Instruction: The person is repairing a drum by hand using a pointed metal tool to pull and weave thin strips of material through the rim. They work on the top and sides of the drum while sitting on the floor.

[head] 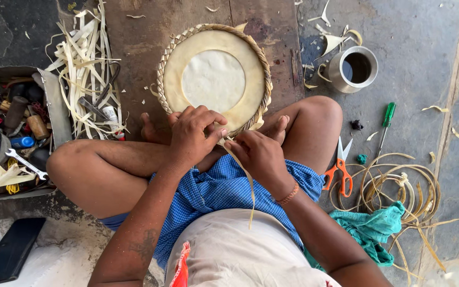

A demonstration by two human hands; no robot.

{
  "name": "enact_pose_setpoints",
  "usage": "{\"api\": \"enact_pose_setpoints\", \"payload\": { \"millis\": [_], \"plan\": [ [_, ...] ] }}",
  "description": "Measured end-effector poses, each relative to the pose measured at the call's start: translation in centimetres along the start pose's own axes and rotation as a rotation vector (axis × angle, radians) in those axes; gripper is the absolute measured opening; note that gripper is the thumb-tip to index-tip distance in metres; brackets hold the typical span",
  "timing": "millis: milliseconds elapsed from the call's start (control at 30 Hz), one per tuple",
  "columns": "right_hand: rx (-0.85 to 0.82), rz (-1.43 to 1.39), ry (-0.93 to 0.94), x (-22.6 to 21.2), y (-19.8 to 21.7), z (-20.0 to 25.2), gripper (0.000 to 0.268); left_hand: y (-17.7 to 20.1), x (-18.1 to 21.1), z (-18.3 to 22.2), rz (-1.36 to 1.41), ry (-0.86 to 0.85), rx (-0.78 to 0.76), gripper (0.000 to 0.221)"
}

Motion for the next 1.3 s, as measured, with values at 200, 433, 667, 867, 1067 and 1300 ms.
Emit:
{"api": "enact_pose_setpoints", "payload": {
  "millis": [200, 433, 667, 867, 1067, 1300],
  "plan": [
    [-0.371, -0.676, -0.436, 3.8, -3.5, 2.7, 0.035, -0.6, -0.3, 0.0, -0.001, 0.133, -0.042, 0.029],
    [-0.224, -0.585, -0.544, 5.6, -1.6, 3.0, 0.044, 0.7, -0.5, 0.3, 0.011, -0.134, -0.013, 0.023],
    [-0.109, -0.322, -0.241, 3.1, -2.9, 2.1, 0.034, 0.6, 0.3, 0.9, -0.014, -0.306, -0.073, 0.039],
    [-0.097, -1.211, -0.689, 4.5, -5.0, 4.4, 0.032, 0.1, -1.0, 0.6, -0.099, -0.335, -0.050, 0.033],
    [-0.130, -0.491, -0.273, 6.1, 3.2, 6.1, 0.024, -0.6, -0.4, 2.8, -0.142, -0.414, 0.212, 0.026],
    [-0.196, 0.271, 0.067, 5.5, -0.8, 7.4, 0.041, -1.8, -0.3, 0.8, -0.283, -0.450, 0.291, 0.025]
  ]
}}
Point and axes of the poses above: each hand's wrist, its own z-axis away from the middle knuckle, its own y-axis out of the back of the hand, x = y × z, the point moved 5 cm from there along -z, towards the middle knuckle, and after that the axes turned 4 degrees about x, right-handed, at the moved point
